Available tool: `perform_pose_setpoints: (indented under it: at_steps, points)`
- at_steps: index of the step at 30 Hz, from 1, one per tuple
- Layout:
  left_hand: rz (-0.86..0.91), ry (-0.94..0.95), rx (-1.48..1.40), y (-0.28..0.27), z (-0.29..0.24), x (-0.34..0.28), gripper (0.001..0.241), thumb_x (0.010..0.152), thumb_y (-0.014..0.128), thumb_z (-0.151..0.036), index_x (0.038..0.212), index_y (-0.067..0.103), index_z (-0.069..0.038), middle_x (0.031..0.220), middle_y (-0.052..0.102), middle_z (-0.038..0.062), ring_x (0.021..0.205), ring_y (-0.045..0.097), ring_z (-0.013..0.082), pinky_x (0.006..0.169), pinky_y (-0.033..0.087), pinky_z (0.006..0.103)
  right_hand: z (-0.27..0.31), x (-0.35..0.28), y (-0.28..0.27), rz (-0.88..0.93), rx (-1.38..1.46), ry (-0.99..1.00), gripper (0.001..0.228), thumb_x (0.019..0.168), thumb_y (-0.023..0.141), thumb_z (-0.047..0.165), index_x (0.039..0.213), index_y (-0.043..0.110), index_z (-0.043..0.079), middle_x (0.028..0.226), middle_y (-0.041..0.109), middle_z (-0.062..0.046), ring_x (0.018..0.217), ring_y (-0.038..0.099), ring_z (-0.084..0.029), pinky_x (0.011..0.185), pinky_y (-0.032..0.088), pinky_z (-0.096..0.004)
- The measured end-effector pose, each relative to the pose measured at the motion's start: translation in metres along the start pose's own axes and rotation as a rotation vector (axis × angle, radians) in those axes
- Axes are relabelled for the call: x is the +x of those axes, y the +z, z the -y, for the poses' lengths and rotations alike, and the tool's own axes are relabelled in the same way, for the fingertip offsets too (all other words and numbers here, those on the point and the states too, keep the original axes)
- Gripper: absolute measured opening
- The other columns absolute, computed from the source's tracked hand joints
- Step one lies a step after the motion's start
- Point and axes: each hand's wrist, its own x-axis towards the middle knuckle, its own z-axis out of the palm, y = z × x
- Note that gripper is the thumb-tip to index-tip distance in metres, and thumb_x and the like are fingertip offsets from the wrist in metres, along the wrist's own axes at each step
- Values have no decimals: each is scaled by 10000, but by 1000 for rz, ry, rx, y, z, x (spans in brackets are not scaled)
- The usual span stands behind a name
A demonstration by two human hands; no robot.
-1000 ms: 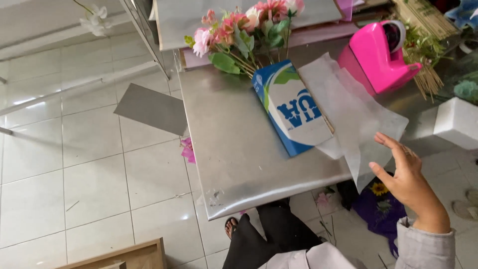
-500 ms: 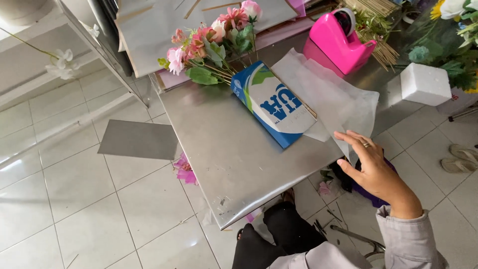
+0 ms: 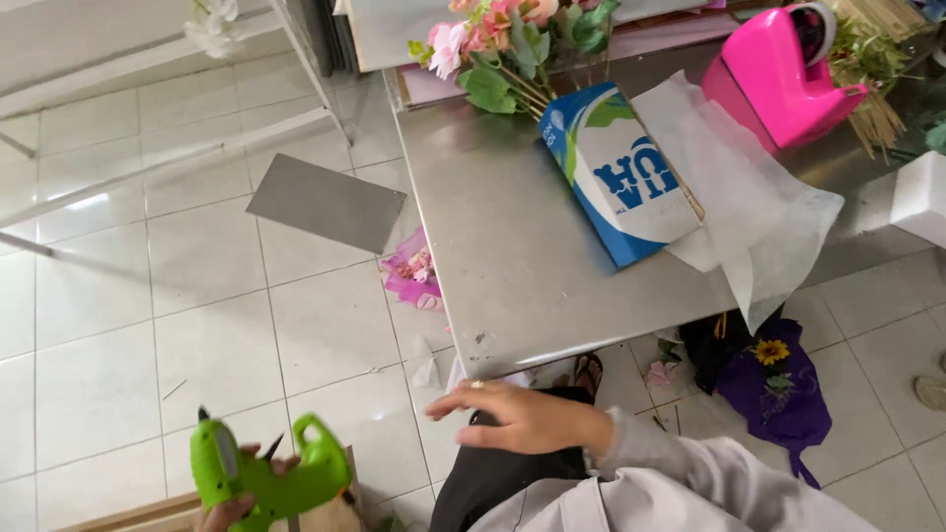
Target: The person folds a sheet of white tissue paper on a table, then uses a pink tape dispenser to apply tape to the folded edge. They repeat this process with another sheet of tissue paper, securing the folds with tape.
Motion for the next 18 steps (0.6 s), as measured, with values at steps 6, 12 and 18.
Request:
perform_pose_setpoints:
  at_steps: [6,12,18]
  points:
    - [164,55,-146,221,-71,80,562,841,684,-150,1350,499,1,1023,643,260,1177,622,510,1053,408,724,-14,54,74,271,287,145,724,995,522,471,1540,328,35,1551,449,-118,1478,401,-210,1233,304,-370]
    - [241,42,-228,282,-79,110,670,820,686,-182,1434,491,2,965,642,232,1128,610,478,1097,349,678,-21,22,54,82,594,58,298,1107,511,309,1276,498,63,1023,629,-88,886,679,-192,874,557,-324]
    - [174,-113,-75,349,-42,157,595,994,543,-307,1519,502,-30,1075,726,193,1127,703,371,1016,463,454,-14,-12,23,-383,272,321,281,1025,618,390,1076,665,117,740,675,1,720,658,-82,755,512,-243]
